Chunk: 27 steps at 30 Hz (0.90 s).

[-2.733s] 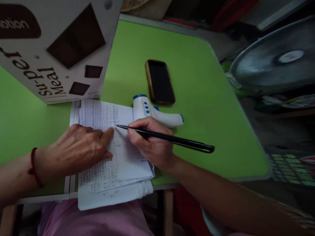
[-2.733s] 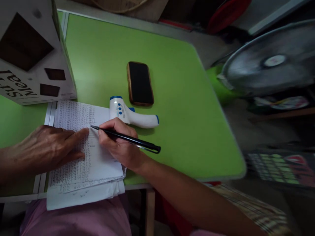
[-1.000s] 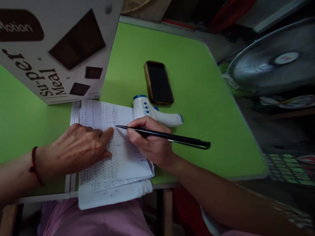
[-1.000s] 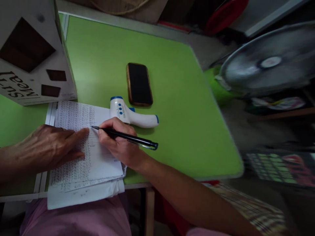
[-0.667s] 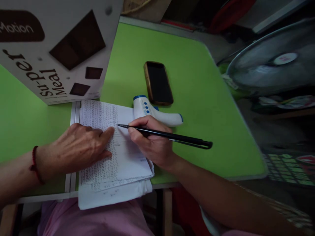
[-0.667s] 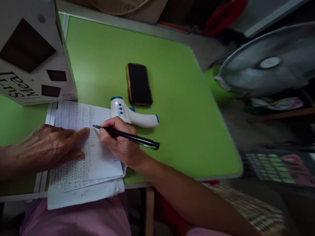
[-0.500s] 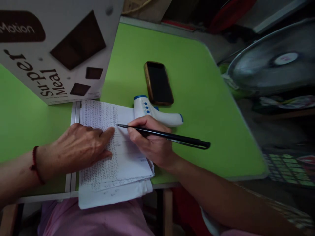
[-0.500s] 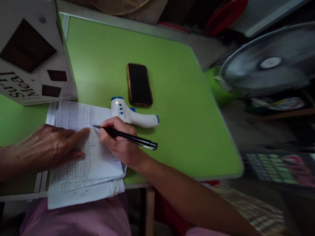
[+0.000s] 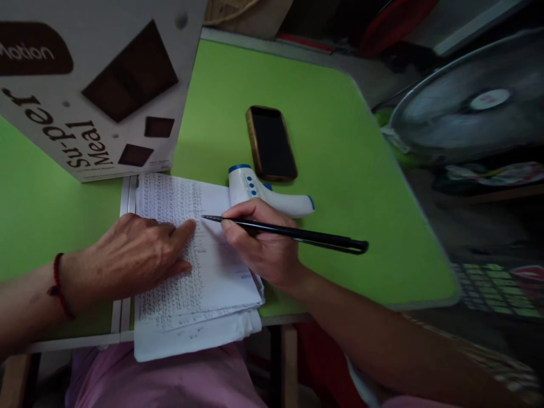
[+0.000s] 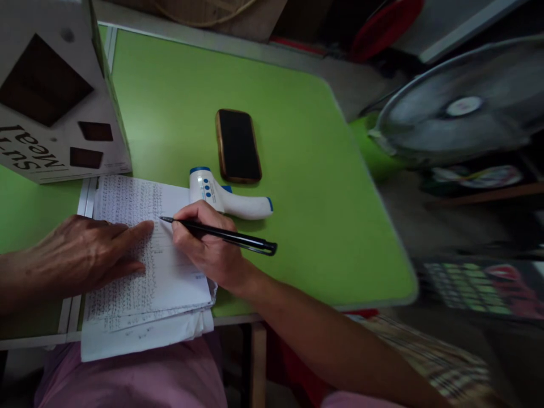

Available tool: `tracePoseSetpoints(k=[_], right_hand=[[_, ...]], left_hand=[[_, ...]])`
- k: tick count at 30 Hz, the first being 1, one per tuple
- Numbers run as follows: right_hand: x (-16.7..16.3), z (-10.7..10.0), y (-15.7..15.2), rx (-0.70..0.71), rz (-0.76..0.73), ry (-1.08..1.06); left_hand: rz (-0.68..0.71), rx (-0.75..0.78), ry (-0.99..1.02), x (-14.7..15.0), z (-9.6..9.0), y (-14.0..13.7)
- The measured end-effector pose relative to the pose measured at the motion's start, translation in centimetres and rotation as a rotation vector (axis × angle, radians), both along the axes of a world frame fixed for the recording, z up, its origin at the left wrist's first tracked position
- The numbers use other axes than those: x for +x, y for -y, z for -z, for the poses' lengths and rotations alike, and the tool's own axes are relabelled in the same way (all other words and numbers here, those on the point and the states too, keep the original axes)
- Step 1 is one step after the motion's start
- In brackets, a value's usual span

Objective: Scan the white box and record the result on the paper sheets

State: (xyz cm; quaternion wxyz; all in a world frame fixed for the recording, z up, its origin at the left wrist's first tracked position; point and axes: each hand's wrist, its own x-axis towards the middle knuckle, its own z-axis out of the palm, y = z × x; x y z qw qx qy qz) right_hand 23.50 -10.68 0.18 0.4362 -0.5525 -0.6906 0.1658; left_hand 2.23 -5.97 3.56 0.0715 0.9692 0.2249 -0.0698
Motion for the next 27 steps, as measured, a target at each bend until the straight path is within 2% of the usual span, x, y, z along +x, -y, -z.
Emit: tracePoseSetpoints(k=[16, 27], right_hand=[[0.08, -0.11, -0.14, -0.008, 0.010, 0.049], [-0.01, 0.16, -0.13, 0.013, 0.036, -0.013]], left_hand=[[-0.006, -0.012, 0.019, 0.02, 0.02, 0.04], [-0.014, -0.014, -0.004, -0.05, -0.04, 0.06]])
